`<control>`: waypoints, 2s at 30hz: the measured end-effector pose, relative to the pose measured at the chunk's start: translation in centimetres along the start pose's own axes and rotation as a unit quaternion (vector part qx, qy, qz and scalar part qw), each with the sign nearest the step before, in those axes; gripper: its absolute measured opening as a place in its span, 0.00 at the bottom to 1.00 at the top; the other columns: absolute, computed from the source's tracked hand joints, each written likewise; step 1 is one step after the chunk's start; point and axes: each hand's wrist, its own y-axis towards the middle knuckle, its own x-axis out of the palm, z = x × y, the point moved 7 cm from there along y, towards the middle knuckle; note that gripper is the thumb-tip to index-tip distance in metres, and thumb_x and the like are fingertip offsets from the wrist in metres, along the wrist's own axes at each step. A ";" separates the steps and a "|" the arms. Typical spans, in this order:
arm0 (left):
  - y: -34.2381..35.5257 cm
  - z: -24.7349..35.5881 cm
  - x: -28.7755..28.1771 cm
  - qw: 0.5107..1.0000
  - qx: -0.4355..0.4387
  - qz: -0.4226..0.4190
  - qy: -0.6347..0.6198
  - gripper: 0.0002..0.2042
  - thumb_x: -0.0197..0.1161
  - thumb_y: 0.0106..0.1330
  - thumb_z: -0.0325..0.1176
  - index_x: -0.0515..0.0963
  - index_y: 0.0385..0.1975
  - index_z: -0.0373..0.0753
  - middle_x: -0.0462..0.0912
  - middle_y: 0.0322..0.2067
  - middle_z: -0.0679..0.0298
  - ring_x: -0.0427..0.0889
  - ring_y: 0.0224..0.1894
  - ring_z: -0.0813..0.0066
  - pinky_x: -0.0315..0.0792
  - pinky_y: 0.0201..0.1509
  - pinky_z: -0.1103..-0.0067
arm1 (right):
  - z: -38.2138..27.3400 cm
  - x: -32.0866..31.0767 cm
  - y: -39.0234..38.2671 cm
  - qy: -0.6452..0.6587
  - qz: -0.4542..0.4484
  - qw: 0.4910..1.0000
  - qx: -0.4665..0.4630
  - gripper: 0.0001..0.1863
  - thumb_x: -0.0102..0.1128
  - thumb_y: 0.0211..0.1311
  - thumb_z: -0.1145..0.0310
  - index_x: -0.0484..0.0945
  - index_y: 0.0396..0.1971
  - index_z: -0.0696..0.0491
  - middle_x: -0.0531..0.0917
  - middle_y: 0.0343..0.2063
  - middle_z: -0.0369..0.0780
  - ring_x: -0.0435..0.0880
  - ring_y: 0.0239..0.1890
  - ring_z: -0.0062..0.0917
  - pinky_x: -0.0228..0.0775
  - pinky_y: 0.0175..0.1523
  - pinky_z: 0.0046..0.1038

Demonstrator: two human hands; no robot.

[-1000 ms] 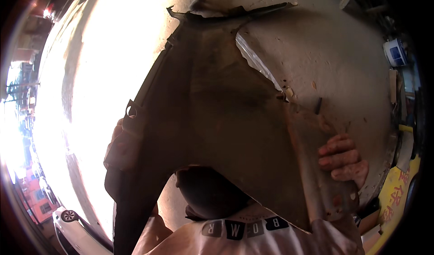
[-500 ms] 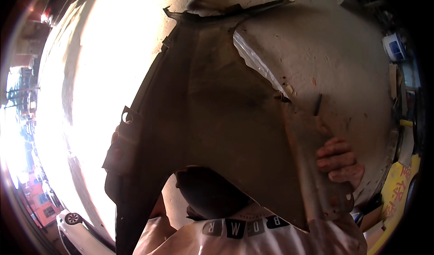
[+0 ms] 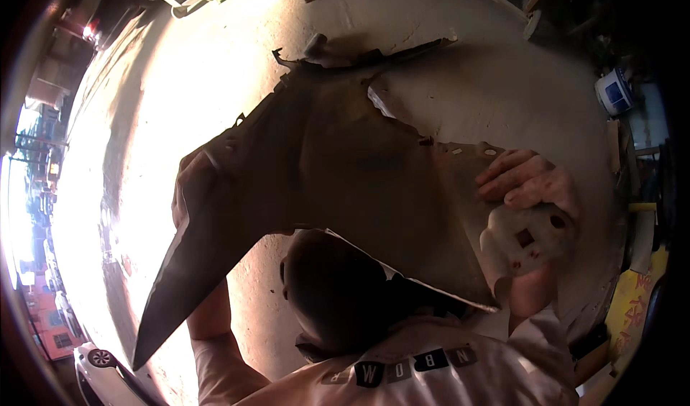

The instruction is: The person uses a hammer to strike and shape a large black plastic car part, likely a bumper or fender, resting on a corrugated surface. They repeatedly hit the part to flatten or adjust its curvature, then lift and inspect it before placing it back down to continue hammering.

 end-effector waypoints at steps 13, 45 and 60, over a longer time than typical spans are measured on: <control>15.2 3.7 2.1 0.962 0.162 0.127 0.182 0.45 0.85 0.37 0.34 0.64 0.58 0.39 0.77 0.52 0.58 0.75 0.57 0.65 0.70 0.62 0.69 | 3.7 -9.5 11.0 -0.014 0.115 0.993 0.022 0.37 0.81 0.36 0.76 0.71 0.50 0.55 0.77 0.42 0.38 0.80 0.44 0.24 0.76 0.49 0.26; 23.8 8.9 0.4 0.945 0.253 0.184 0.100 0.47 0.79 0.44 0.23 0.59 0.67 0.34 0.73 0.56 0.59 0.73 0.59 0.68 0.64 0.66 0.70 | 24.5 -3.1 12.8 0.006 0.122 0.973 0.198 0.39 0.82 0.44 0.63 0.71 0.56 0.59 0.79 0.49 0.39 0.78 0.50 0.23 0.71 0.57 0.27; 18.3 30.1 -1.1 0.864 0.419 0.273 0.057 0.42 0.76 0.53 0.40 0.60 0.65 0.34 0.75 0.54 0.52 0.76 0.55 0.64 0.71 0.59 0.73 | 6.1 -0.9 21.1 0.342 0.237 0.908 0.039 0.27 0.74 0.51 0.71 0.75 0.51 0.60 0.82 0.43 0.40 0.82 0.44 0.25 0.74 0.52 0.29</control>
